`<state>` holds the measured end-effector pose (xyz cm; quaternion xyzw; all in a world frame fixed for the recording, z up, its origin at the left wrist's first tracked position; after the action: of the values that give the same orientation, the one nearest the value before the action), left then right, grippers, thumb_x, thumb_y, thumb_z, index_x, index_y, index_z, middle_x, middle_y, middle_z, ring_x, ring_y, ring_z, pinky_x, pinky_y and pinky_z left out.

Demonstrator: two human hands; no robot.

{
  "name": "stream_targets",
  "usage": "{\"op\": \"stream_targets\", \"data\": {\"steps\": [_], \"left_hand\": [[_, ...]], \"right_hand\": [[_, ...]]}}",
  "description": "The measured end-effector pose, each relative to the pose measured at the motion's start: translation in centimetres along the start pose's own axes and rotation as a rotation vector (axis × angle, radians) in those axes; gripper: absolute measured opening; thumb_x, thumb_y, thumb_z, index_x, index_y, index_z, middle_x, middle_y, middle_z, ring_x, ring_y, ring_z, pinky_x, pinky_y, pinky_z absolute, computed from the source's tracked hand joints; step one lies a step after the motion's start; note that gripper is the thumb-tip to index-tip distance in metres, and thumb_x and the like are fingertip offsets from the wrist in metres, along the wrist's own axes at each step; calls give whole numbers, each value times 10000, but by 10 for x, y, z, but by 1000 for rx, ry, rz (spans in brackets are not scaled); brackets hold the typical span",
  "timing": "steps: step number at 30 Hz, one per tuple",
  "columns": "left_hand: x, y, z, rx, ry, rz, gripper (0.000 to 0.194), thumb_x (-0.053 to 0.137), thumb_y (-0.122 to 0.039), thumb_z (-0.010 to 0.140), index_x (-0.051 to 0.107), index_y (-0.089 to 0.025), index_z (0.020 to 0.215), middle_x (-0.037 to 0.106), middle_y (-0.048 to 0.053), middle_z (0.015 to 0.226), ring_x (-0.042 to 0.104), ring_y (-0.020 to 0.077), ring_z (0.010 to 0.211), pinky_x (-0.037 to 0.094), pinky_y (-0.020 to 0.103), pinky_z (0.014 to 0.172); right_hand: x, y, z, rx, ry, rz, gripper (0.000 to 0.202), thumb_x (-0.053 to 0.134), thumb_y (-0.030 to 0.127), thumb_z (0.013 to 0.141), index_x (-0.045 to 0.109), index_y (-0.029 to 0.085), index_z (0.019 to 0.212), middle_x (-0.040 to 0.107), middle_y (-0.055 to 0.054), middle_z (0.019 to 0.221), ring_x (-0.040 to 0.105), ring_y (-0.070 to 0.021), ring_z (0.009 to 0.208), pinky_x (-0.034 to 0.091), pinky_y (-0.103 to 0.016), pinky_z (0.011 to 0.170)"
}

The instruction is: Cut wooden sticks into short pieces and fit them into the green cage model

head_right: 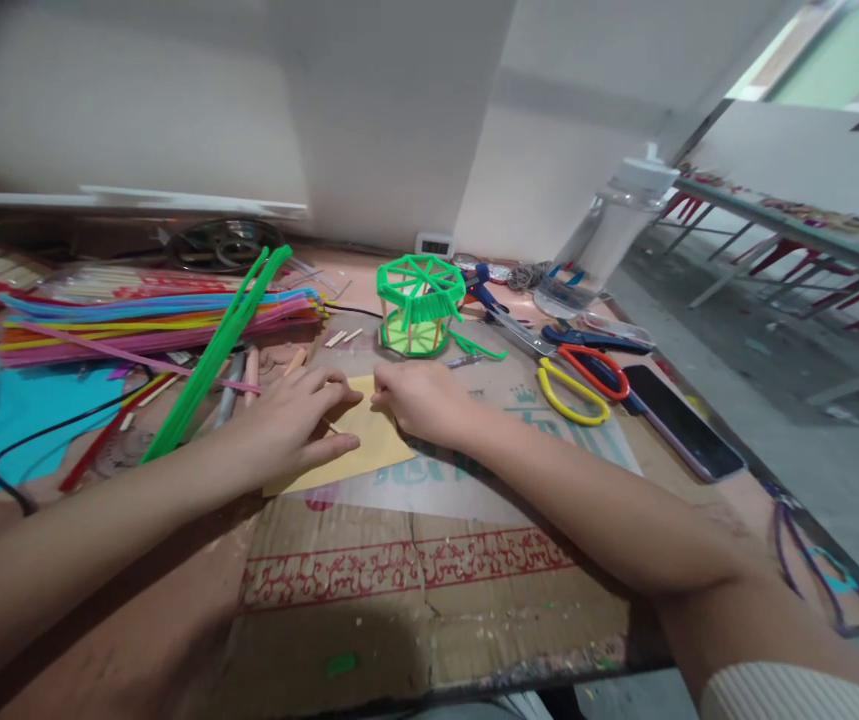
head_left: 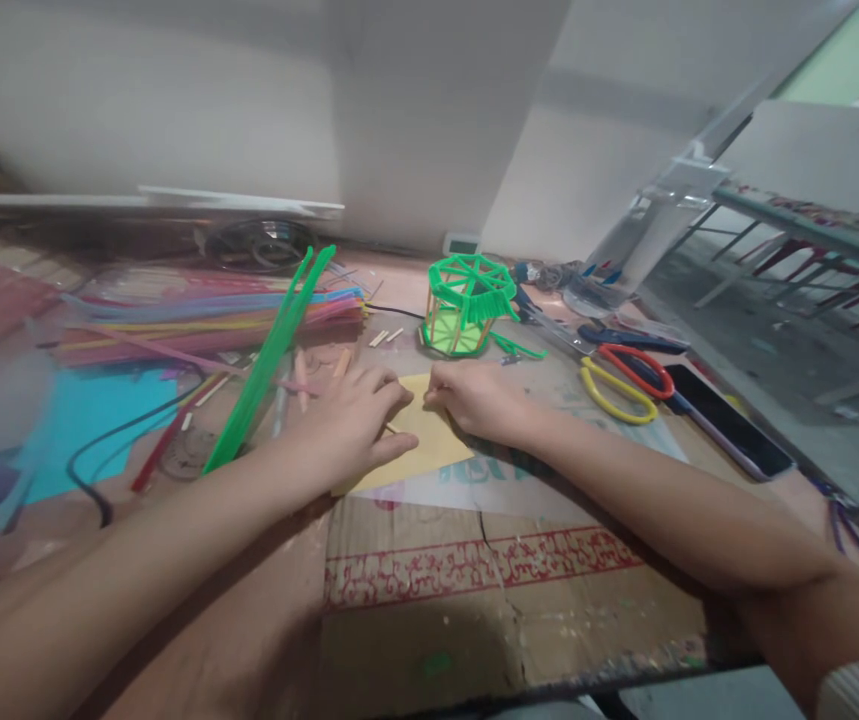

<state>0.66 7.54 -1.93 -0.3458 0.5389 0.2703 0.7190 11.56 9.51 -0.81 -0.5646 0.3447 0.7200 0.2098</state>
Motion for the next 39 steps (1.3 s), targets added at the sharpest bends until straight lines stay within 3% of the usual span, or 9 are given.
{"op": "stream_targets", "data": {"steps": [7,19,22,25,27,30,32,34,39], "left_hand": [[2,1,-1,-5,-1,-11,332,607,-492,888,622,-195,1038,589,82,1117,524,299,1091,388,520,1010],[2,2,-1,-20,6,-43,330,595,-491,889,643,-211,1059,593,87,1143,514,298,1106,357,521,1044],[2,1,-1,-24,8,-38,318,596,-464,897,642,-208,1081,599,85,1150,520,299,1113,368,506,1029],[2,1,0,-16,10,-19,350,623,-453,881,642,-184,1103,601,98,1153,527,309,1115,395,491,993],[2,1,0,-8,14,-13,382,632,-461,876,639,-176,1129,602,104,1165,532,310,1111,410,478,969],[0,2,2,-13,14,-30,404,641,-466,873,637,-181,1160,605,100,1175,541,304,1114,425,452,939],[0,3,2,-26,22,-56,424,655,-483,866,642,-185,1167,615,96,1174,558,295,1099,434,438,917],[-1,4,2,-33,31,-67,459,674,-511,851,645,-191,1178,627,95,1180,566,294,1091,435,436,911],[-19,-4,5,-27,-9,-74,491,704,-510,831,636,-212,1216,650,93,1222,563,302,1131,432,434,938]], "right_hand": [[0,-2,0,43,32,6,85,618,228,910,666,164,881,731,-65,825,620,-172,735,319,-248,621],[0,0,-5,27,27,28,98,617,235,914,667,155,885,730,-76,821,619,-177,730,315,-251,618],[4,4,-5,-42,66,69,89,606,237,915,654,166,894,719,-60,816,611,-172,728,324,-249,629],[1,-10,-1,35,12,71,70,604,206,901,629,160,854,692,-63,803,591,-173,739,323,-259,641],[-6,-24,1,135,-81,225,83,600,205,893,602,164,820,649,-39,763,559,-159,717,327,-260,640],[-7,-37,-2,283,-131,866,211,596,320,900,505,193,758,448,58,585,392,-101,525,297,-231,541],[-1,-27,-7,323,-29,1341,311,623,397,876,422,216,723,278,111,520,206,-72,447,207,-209,459],[0,-10,-12,316,104,1649,368,678,394,834,378,223,706,215,129,506,104,-60,445,125,-202,427],[-8,12,-24,317,181,1856,336,679,313,856,394,211,711,239,122,510,100,-57,446,95,-190,411]]}}
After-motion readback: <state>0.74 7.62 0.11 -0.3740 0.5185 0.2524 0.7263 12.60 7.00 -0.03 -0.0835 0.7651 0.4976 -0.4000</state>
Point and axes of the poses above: each hand's wrist, its own z-axis towards the middle knuckle, its own x-axis out of the palm, y = z × x, the point moved 8 cm from there along z, towards the middle knuckle
